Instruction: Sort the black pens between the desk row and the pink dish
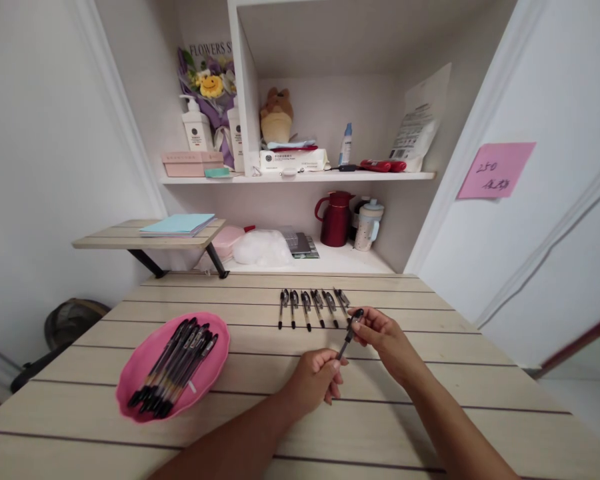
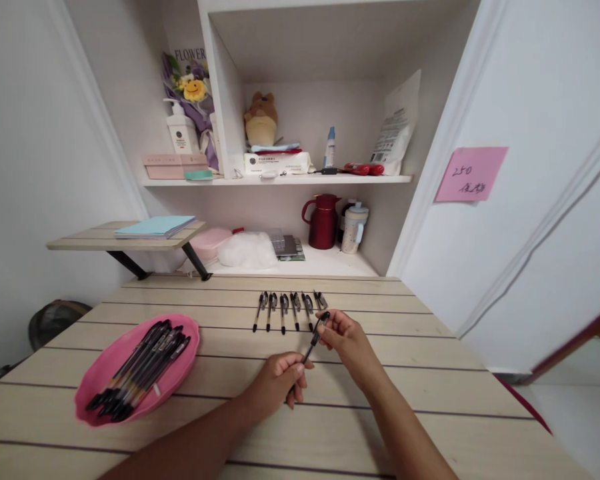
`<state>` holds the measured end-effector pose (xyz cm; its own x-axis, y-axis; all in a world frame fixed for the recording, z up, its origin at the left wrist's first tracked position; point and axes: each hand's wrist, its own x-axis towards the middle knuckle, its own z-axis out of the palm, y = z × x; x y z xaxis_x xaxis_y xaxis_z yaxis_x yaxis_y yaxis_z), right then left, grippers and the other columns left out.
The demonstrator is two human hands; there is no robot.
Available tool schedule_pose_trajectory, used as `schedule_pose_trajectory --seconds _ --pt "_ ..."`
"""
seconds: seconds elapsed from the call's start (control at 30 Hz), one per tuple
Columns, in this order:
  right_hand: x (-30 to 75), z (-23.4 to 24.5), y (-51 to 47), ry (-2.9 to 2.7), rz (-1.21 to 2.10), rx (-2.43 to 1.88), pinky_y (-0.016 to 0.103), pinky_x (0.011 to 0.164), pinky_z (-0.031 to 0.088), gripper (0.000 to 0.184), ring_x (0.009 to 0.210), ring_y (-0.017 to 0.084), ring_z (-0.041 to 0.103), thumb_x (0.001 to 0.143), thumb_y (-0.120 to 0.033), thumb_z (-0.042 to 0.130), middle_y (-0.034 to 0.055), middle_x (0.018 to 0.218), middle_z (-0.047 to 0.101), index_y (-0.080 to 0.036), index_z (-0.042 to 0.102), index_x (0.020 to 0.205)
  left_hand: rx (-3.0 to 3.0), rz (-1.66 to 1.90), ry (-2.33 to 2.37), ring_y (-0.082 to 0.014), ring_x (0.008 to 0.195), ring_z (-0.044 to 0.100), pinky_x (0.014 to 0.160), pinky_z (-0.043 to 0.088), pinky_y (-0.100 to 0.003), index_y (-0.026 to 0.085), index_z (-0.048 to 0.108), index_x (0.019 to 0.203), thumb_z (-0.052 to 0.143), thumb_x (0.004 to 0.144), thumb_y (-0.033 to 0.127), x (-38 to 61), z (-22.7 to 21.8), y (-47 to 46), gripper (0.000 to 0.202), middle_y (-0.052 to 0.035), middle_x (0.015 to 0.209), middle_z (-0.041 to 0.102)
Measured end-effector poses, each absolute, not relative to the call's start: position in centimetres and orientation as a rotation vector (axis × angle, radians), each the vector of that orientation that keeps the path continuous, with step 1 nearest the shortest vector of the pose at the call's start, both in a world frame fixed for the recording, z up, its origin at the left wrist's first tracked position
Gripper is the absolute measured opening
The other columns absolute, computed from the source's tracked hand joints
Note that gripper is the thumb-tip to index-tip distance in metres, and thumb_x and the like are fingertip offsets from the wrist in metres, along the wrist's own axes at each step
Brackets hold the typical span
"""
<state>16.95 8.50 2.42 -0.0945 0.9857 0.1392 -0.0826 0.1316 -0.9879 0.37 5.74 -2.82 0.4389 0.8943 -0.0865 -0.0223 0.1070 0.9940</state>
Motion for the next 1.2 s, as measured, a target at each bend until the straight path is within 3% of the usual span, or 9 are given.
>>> schedule_pose_trajectory --seconds 0.3,0.73,0.9,1.03,1.2 --pt "16.6 1.8 8.4 -1.384 1.273 -1.025 0.022 0.048 0.032 0.025 0.05 0.009 0.041 0.067 -0.034 0.066 -0.0054 0.053 0.044 -0.018 0.058 0.084 1.311 0.84 0.892 -0.005 0.04 0.045 0.034 0.031 -0.015 0.011 0.058 0.096 0.043 0.077 0.036 0.4 -2.9 5.7 0.035 0.0024 0.059 0.048" --pt "16.3 0.8 8.6 -1.336 1.33 -1.053 0.021 0.047 0.033 0.03 0.049 0.009 0.041 0.063 -0.041 0.068 -0.0047 0.054 0.047 -0.018 0.059 0.081 1.265 0.855 0.906 -0.0047 0.037 0.044 0.036 0.031 -0.016 0.012 0.057 0.088 0.046 0.075 0.039 0.3 -3.6 6.0 0.032 0.0039 0.056 0.048" --pt "16.9 -0.8 9.5 -1.226 1.29 -1.052 0.022 0.047 0.033 0.039 0.051 0.01 0.045 0.068 -0.054 0.058 -0.0004 0.061 0.054 -0.018 0.059 0.081 1.204 0.865 0.885 -0.0062 0.042 0.05 0.04 0.036 -0.017 0.015 0.051 0.093 0.049 0.073 0.04 0.5 -3.1 5.9 0.032 0.0039 0.06 0.051" --pt "18.1 -2.7 10.4 -1.208 1.121 -1.211 0.021 0.041 0.026 0.044 0.044 0.009 0.038 0.068 -0.058 0.055 -0.0014 0.054 0.05 -0.016 0.06 0.077 1.282 0.964 1.028 -0.008 0.052 0.052 0.05 0.041 -0.02 0.016 0.052 0.082 0.053 0.069 0.028 0.4 -1.7 6.2 0.018 0.0029 0.063 0.051" --pt "19.2 -4.5 11.0 -1.202 1.083 -1.307 0.021 0.04 0.027 0.043 0.042 0.009 0.037 0.068 -0.057 0.055 -0.0013 0.051 0.05 -0.015 0.061 0.075 1.877 1.043 1.322 -0.0119 0.067 0.052 0.061 0.041 -0.023 0.017 0.059 0.074 0.058 0.064 0.019 -3.8 3.5 6.7 0.01 -0.0003 0.073 0.056"
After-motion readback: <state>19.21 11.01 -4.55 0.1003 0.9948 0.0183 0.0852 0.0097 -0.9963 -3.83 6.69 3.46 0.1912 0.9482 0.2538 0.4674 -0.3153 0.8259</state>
